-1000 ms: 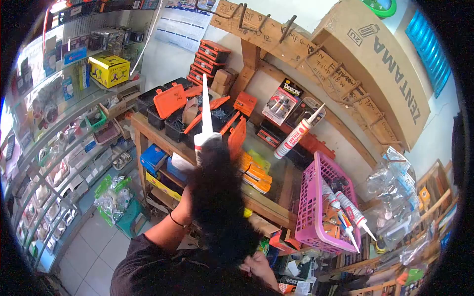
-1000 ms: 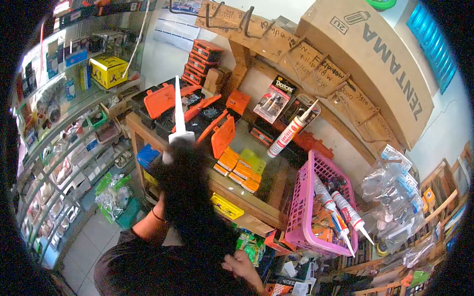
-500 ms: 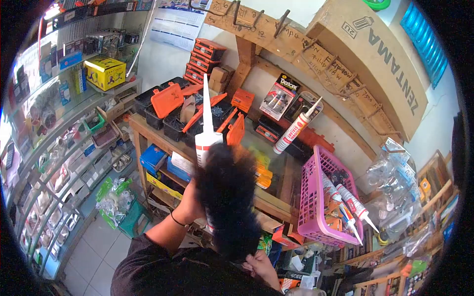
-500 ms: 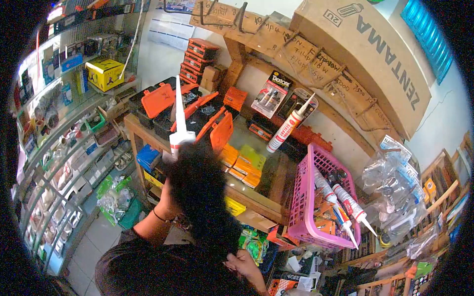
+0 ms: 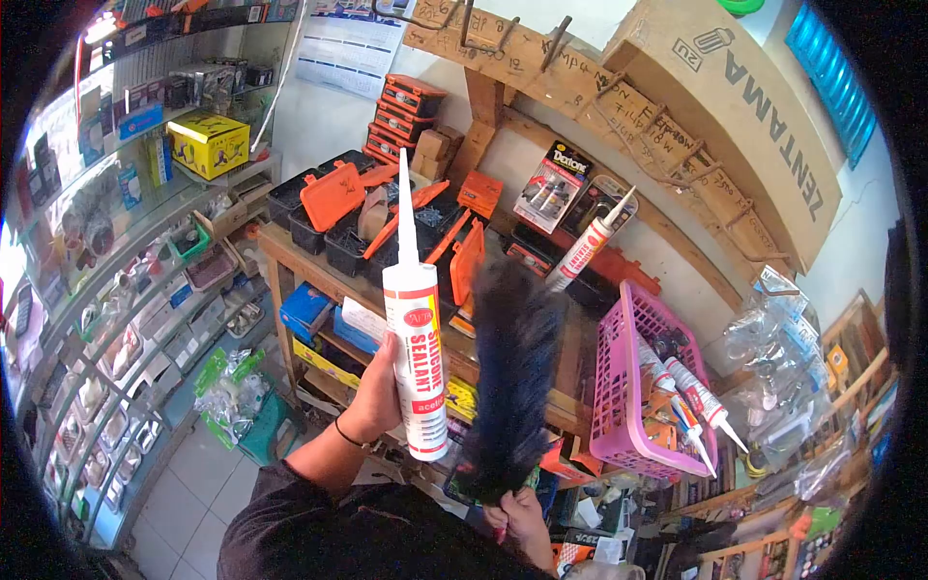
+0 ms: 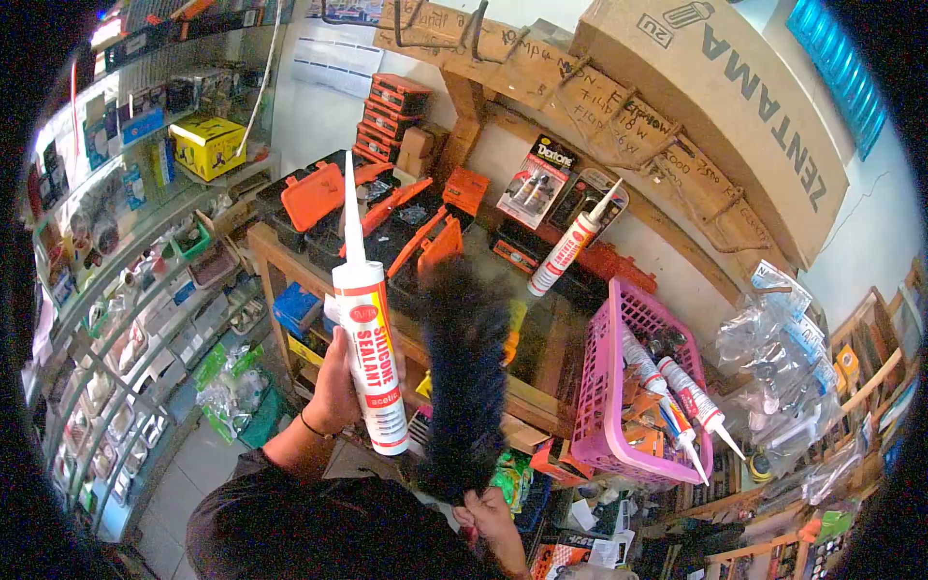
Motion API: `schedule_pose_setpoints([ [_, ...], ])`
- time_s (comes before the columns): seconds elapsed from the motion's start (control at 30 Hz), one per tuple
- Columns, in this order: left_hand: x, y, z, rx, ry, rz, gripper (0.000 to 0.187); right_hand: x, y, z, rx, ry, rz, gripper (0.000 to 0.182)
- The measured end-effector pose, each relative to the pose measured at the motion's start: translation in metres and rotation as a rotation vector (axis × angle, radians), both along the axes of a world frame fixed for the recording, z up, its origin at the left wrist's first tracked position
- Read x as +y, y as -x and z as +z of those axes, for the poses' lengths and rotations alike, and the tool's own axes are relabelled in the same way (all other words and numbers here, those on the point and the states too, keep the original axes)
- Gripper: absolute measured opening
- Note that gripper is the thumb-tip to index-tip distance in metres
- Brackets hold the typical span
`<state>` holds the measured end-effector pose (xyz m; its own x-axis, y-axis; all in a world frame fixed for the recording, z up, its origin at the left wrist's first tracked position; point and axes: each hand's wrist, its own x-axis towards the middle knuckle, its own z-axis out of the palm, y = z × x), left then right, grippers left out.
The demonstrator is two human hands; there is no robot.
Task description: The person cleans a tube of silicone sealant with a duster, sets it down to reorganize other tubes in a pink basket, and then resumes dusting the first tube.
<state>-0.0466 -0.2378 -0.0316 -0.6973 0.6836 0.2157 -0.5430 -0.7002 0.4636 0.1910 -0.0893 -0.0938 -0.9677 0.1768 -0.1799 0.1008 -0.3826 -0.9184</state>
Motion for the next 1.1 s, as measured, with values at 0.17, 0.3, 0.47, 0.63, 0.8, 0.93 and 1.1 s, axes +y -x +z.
schedule_pose_setpoints([
  [0.17, 0.001, 0.005, -0.014, 0.691, 0.533, 0.369, 0.050, -0.005, -0.007, 0.008, -0.192, -0.261, -0.004, 0.042],
  [0.3, 0.013, 0.006, -0.024, 0.041, -0.208, -0.174, 0.042, -0.005, -0.003, 0.011, -0.125, -0.063, -0.031, 0.040],
  [0.47, 0.006, -0.003, -0.012, 0.148, 0.122, 0.225, 0.047, -0.006, -0.006, 0.018, -0.305, -0.445, 0.084, 0.041],
  [0.63, 0.003, -0.006, -0.008, -0.059, -0.064, -0.034, 0.051, 0.001, -0.009, 0.010, -0.140, -0.081, 0.035, 0.030],
  [0.8, 0.011, -0.010, 0.003, -0.107, 0.073, 0.132, 0.045, -0.004, -0.004, 0.011, -0.213, -0.207, 0.023, 0.044],
  [0.93, 0.020, 0.005, -0.040, 0.212, 0.435, 0.234, 0.045, 0.002, -0.006, 0.008, -0.419, -0.486, 0.192, 0.046],
  [1.1, 0.001, -0.012, 0.006, -0.085, 0.103, 0.119, 0.052, -0.013, 0.006, 0.000, -0.087, -0.213, 0.070, 0.048],
])
